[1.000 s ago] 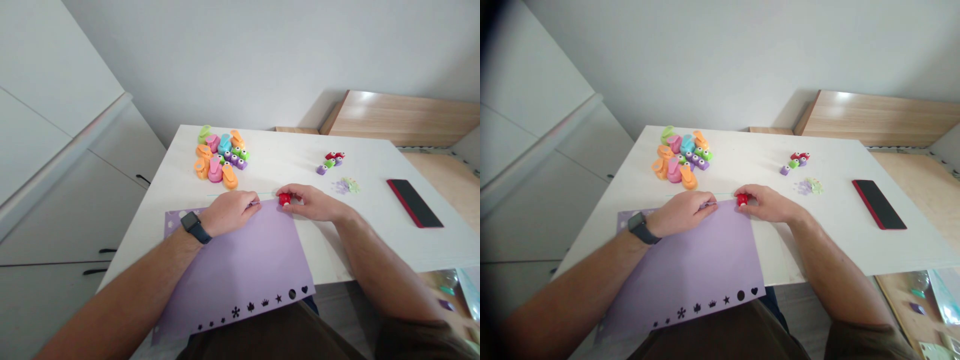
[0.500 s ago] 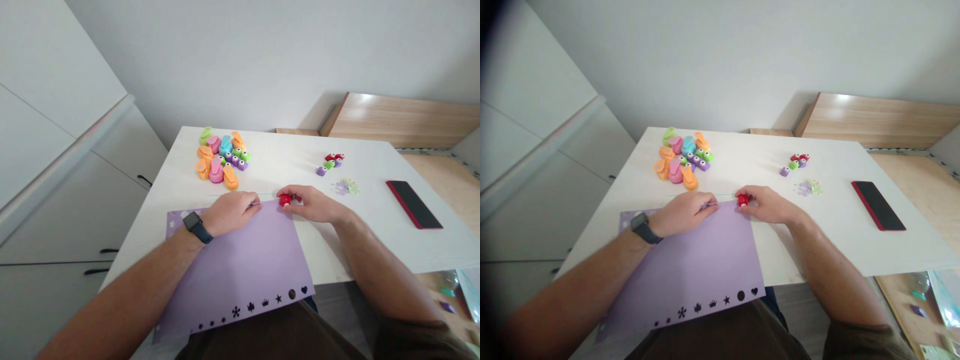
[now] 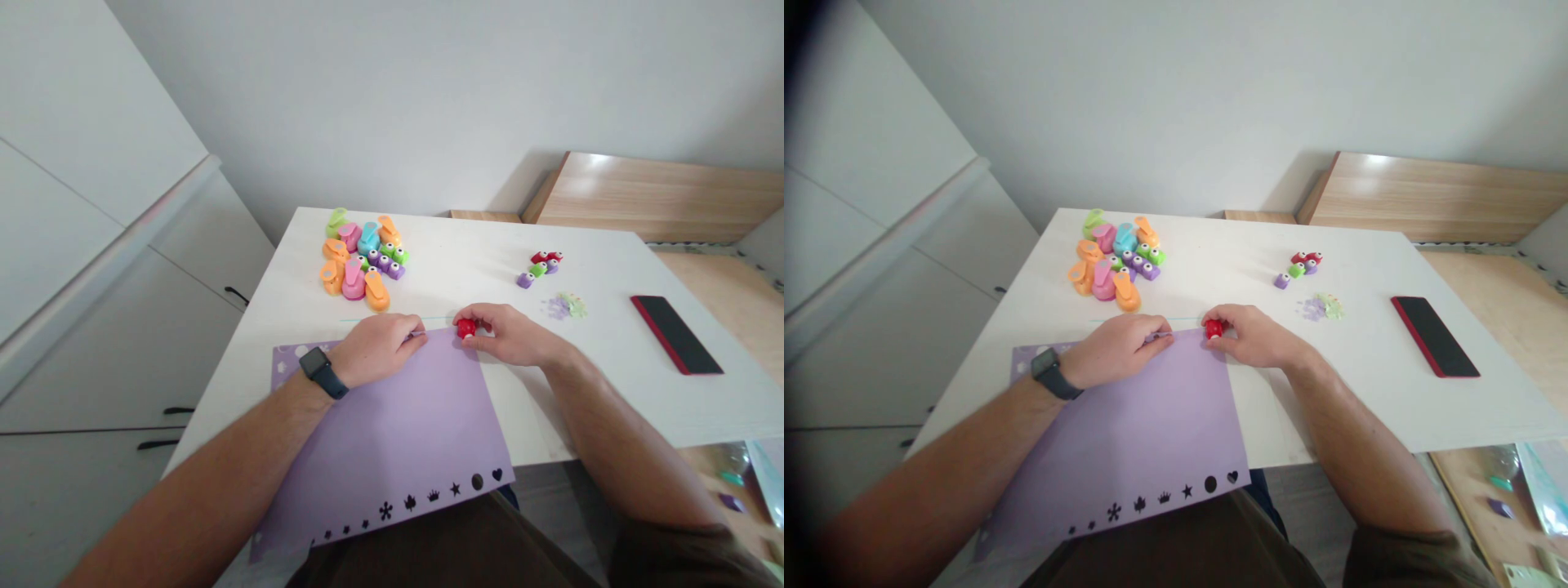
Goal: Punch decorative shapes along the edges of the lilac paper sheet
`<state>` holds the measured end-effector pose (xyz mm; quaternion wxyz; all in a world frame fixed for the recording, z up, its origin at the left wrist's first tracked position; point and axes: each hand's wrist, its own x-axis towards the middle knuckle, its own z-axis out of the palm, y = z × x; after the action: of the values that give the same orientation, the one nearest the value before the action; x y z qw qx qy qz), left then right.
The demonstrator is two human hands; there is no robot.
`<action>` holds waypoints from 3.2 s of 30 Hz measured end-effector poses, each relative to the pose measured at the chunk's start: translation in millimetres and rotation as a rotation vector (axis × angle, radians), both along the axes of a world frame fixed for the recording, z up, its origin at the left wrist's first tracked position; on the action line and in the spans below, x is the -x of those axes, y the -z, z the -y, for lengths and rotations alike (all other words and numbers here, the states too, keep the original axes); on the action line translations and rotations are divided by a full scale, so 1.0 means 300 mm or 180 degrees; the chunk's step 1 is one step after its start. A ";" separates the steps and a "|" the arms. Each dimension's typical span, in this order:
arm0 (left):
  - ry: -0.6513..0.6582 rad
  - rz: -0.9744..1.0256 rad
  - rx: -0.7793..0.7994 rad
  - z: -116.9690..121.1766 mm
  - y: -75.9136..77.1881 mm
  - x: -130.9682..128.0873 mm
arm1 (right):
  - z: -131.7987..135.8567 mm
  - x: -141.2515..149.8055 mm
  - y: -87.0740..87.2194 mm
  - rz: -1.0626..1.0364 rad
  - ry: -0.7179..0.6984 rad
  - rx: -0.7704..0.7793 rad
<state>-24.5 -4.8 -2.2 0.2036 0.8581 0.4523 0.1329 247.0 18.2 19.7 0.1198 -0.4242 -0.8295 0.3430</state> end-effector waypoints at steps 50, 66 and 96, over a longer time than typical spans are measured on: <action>0.0107 0.0420 -0.0237 0.026 -0.039 -0.097 | 0.011 0.037 -0.009 0.0313 0.0103 -0.0233; 0.0367 0.0628 0.0169 -0.066 -0.018 -0.209 | 0.013 0.030 -0.004 0.0230 -0.0039 -0.0406; 0.0415 0.0577 0.0272 -0.074 -0.023 -0.211 | 0.010 0.025 0.004 0.0207 -0.0113 -0.0456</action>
<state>38.7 17.3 4.7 0.2884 0.8606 0.3806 0.1770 239.7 15.2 18.6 0.1167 -0.4107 -0.8627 0.2709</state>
